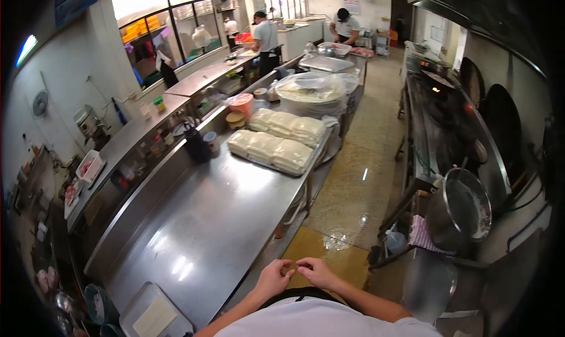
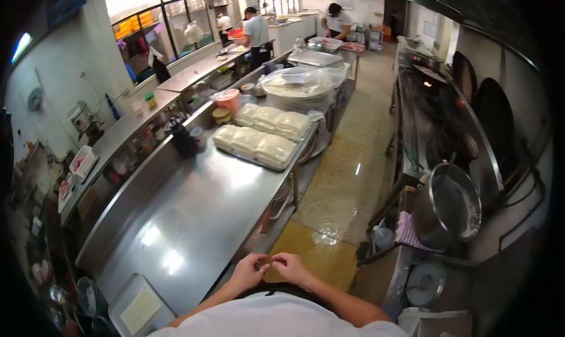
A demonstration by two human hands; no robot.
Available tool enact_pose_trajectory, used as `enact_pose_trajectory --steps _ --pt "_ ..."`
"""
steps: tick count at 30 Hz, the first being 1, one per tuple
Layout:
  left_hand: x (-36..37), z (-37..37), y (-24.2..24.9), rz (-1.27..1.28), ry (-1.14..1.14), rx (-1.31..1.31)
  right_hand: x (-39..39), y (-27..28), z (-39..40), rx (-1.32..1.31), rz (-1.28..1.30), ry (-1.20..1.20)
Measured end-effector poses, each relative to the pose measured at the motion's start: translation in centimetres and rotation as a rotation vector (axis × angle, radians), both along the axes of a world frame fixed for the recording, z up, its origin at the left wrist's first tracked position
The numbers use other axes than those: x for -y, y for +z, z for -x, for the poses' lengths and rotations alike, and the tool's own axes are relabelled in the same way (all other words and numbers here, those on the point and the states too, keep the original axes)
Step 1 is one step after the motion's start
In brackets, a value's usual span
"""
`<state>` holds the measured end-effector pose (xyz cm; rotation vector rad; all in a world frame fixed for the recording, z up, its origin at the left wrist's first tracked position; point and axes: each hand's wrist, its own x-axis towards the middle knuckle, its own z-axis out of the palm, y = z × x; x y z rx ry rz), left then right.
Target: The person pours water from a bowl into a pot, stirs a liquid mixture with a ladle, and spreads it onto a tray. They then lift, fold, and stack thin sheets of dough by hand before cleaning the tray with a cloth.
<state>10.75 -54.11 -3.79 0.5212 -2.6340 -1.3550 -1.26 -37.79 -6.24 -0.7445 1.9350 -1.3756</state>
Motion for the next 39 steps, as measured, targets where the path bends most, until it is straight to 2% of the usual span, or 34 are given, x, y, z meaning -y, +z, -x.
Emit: enact_pose_trajectory --steps 5,9,12,15,21,25,28,32,36,37,39 --pt "-3.0 7.3 2.2 -0.004 -0.213 0.039 -5.2 -0.4 2.7 0.032 0.074 -0.274" --pt "-5.4 13.4 0.9 -0.038 -0.399 -0.052 -8.7 -1.4 4.7 0.006 0.103 -0.481" --pt "-7.2 18.0 1.1 -0.062 -0.499 -0.108 -10.5 0.8 6.6 -0.021 0.053 -0.600" --pt "-8.4 22.6 2.1 -0.107 -0.581 -0.092 -11.2 3.1 9.6 -0.077 -0.012 -0.684" --pt "-8.6 32.8 2.8 -0.178 -0.688 -0.118 -11.7 3.3 18.2 -0.103 0.003 -0.826" --pt "-9.2 39.2 2.9 -0.237 -0.716 -0.161 -11.7 6.8 23.8 -0.265 -0.115 -0.889" --pt "-10.8 43.3 3.0 -0.213 -0.802 -0.189 -12.6 7.9 26.6 -0.318 -0.072 -1.003" --pt "-14.7 47.3 7.2 -0.239 -0.939 -0.205 -16.2 8.0 29.1 -0.494 0.007 -1.102" --pt "-19.5 51.0 10.7 -0.282 -1.062 -0.311 -20.1 12.9 31.0 -0.431 0.079 -1.220" --pt "-20.6 51.8 11.5 -0.292 -1.070 -0.347 -22.1 13.5 31.5 -0.525 0.020 -1.179" --pt "-22.3 53.2 13.5 -0.316 -1.064 -0.379 -25.3 15.1 32.6 -0.500 0.041 -1.223"
